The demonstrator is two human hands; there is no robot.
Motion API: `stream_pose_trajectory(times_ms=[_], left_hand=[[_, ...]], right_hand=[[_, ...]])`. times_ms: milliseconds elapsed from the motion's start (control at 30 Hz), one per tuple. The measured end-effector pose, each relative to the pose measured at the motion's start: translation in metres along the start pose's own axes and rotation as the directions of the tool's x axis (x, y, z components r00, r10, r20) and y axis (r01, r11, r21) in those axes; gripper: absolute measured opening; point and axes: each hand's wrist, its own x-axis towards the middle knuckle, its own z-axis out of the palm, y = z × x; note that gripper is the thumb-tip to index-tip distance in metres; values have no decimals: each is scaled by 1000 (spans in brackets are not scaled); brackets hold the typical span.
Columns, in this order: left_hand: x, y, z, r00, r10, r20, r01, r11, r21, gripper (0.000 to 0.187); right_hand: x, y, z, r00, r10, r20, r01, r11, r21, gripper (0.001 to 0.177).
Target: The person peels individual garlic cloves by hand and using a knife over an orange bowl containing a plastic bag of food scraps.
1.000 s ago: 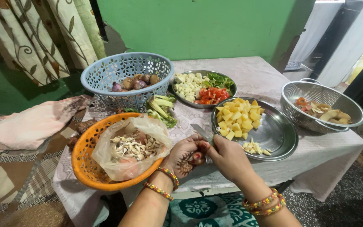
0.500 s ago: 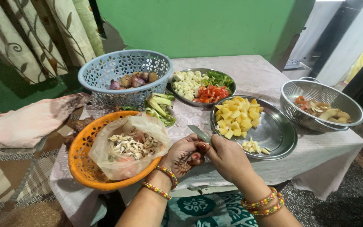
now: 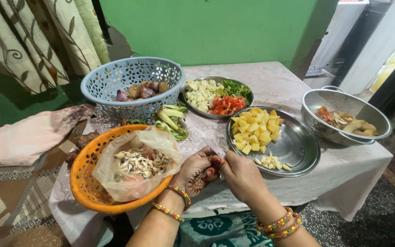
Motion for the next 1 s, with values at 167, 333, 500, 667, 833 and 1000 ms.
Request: stream_pose_trajectory(times_ms=[167, 333, 500, 667, 833, 1000], left_hand=[[1, 0, 4, 999, 24, -27, -24, 1000, -10, 5], [-2, 1, 9, 995, 33, -90, -34, 999, -11, 3], [-1, 0, 8, 995, 66, -75, -69, 997, -39, 6], [0, -1, 3, 996, 60, -72, -64, 996, -55, 5], [-1, -2, 12, 993, 85, -82, -89, 995, -46, 2], [0, -3, 15, 989, 91, -118, -98, 994, -55, 6]], right_hand=[[3, -11, 0, 992, 121, 32, -122, 991, 54, 44], [4, -19, 1, 975, 211, 70, -219, 965, 147, 51], [7, -21, 4, 960, 266, 90, -280, 936, 213, 54], [8, -15, 8, 983, 181, 32, -184, 975, 125, 56], [14, 8, 10, 972, 224, 70, -233, 953, 195, 49], [16, 12, 15, 917, 379, 125, -361, 653, 666, 40]])
